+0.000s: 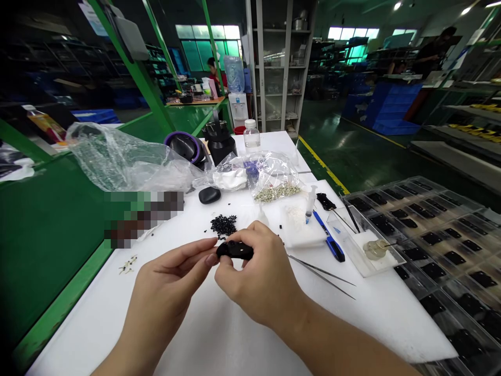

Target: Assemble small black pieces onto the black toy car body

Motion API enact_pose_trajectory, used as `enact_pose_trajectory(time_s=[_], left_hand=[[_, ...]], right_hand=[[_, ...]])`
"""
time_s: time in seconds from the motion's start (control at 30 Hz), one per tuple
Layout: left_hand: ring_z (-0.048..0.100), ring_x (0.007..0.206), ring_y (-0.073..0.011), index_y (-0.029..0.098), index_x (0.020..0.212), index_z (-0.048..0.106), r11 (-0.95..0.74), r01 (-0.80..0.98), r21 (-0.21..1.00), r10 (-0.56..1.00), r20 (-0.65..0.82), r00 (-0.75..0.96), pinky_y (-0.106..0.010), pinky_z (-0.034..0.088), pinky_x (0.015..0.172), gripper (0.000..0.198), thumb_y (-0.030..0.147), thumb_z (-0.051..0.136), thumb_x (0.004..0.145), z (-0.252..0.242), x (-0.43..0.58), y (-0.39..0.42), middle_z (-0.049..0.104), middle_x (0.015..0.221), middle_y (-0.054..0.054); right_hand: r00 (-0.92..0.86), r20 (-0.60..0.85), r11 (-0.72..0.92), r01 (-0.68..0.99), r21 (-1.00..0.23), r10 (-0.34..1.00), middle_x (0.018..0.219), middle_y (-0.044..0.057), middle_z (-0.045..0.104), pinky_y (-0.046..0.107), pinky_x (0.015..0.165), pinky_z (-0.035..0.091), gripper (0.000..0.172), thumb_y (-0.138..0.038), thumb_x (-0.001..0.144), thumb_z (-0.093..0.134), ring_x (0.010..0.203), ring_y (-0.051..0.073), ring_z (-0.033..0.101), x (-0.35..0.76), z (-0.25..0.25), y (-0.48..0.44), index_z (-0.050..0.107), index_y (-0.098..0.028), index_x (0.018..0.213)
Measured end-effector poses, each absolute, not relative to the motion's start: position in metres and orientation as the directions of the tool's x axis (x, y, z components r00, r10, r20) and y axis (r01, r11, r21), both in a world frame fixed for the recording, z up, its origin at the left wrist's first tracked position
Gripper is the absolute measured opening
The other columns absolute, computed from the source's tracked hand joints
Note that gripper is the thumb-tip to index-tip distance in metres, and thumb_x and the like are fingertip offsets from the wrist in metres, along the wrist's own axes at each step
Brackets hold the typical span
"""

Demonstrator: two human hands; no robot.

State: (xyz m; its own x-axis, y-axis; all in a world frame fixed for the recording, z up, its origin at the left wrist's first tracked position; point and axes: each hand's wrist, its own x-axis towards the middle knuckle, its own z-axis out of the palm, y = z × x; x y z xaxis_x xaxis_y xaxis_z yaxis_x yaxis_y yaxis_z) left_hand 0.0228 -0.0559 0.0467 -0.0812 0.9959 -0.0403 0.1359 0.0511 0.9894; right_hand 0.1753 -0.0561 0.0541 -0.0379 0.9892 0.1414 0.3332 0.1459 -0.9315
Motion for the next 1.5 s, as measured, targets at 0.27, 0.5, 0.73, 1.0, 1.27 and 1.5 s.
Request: enact_pose_trajectory(time_s=[0.27,0.5,0.73,1.0,1.27,1.5], left_hand=[[0.075,0.069,-0.0189,0.030,0.091,0.079,-0.309,0.522,0.795,0.921,0.386,-0.043,-0.025,0.060,0.063,0.017,0.024,0.071,0.077,0.042,0.019,-0.064,0.080,0.081,0.003],[0.073,0.066,-0.0131,0.031,0.090,0.076,-0.461,0.586,0.667,0.836,0.548,0.035,-0.021,0.058,0.064,0.022,0.014,0.069,0.078,0.047,0.021,-0.068,0.079,0.081,0.007],[0.072,0.067,-0.0117,0.031,0.086,0.073,-0.461,0.588,0.665,0.833,0.552,0.028,-0.020,0.056,0.064,0.020,0.013,0.069,0.078,0.049,0.023,-0.073,0.078,0.080,0.009],[0.074,0.069,-0.0154,0.030,0.085,0.075,-0.420,0.583,0.696,0.866,0.500,0.027,-0.024,0.057,0.065,0.017,0.016,0.068,0.079,0.049,0.022,-0.075,0.079,0.081,0.006],[0.073,0.066,-0.0213,0.028,0.081,0.078,-0.238,0.506,0.829,0.952,0.302,-0.048,-0.027,0.056,0.055,0.011,0.024,0.069,0.077,0.052,0.026,-0.065,0.079,0.077,0.001],[0.074,0.079,-0.0250,0.027,0.086,0.079,-0.167,0.484,0.859,0.964,0.246,-0.103,-0.031,0.058,0.065,0.014,0.031,0.068,0.077,0.054,0.023,-0.055,0.079,0.086,-0.003]], right_hand=[[-0.055,0.225,0.225,0.452,-0.863,0.973,0.067,-0.003,0.055,0.028,0.055,0.040,0.007,-0.015,0.070,0.058,0.063,0.013,0.052,0.173,0.054,-0.058,0.062,-0.020,0.067],[-0.040,0.240,0.235,0.416,-0.878,0.970,0.061,-0.005,0.047,0.027,0.048,0.031,0.018,-0.014,0.066,0.057,0.056,0.010,0.043,0.172,0.051,-0.060,0.043,-0.019,0.055],[-0.027,0.281,0.271,0.370,-0.889,0.959,0.061,-0.004,0.048,0.027,0.049,0.030,0.015,-0.014,0.064,0.056,0.056,0.010,0.043,0.171,0.051,-0.061,0.045,-0.019,0.055],[-0.031,0.262,0.257,0.324,-0.910,0.965,0.060,-0.003,0.047,0.028,0.049,0.031,0.016,-0.015,0.066,0.054,0.056,0.011,0.043,0.170,0.051,-0.063,0.045,-0.019,0.053],[-0.070,0.249,0.255,0.420,-0.871,0.966,0.061,-0.003,0.045,0.027,0.051,0.032,0.024,-0.015,0.071,0.055,0.057,0.012,0.042,0.175,0.050,-0.056,0.037,-0.020,0.056],[-0.205,0.093,0.171,0.404,-0.898,0.974,0.068,-0.003,0.054,0.025,0.055,0.041,0.020,-0.026,0.088,0.054,0.062,0.012,0.052,0.183,0.052,-0.051,0.053,-0.020,0.069]])
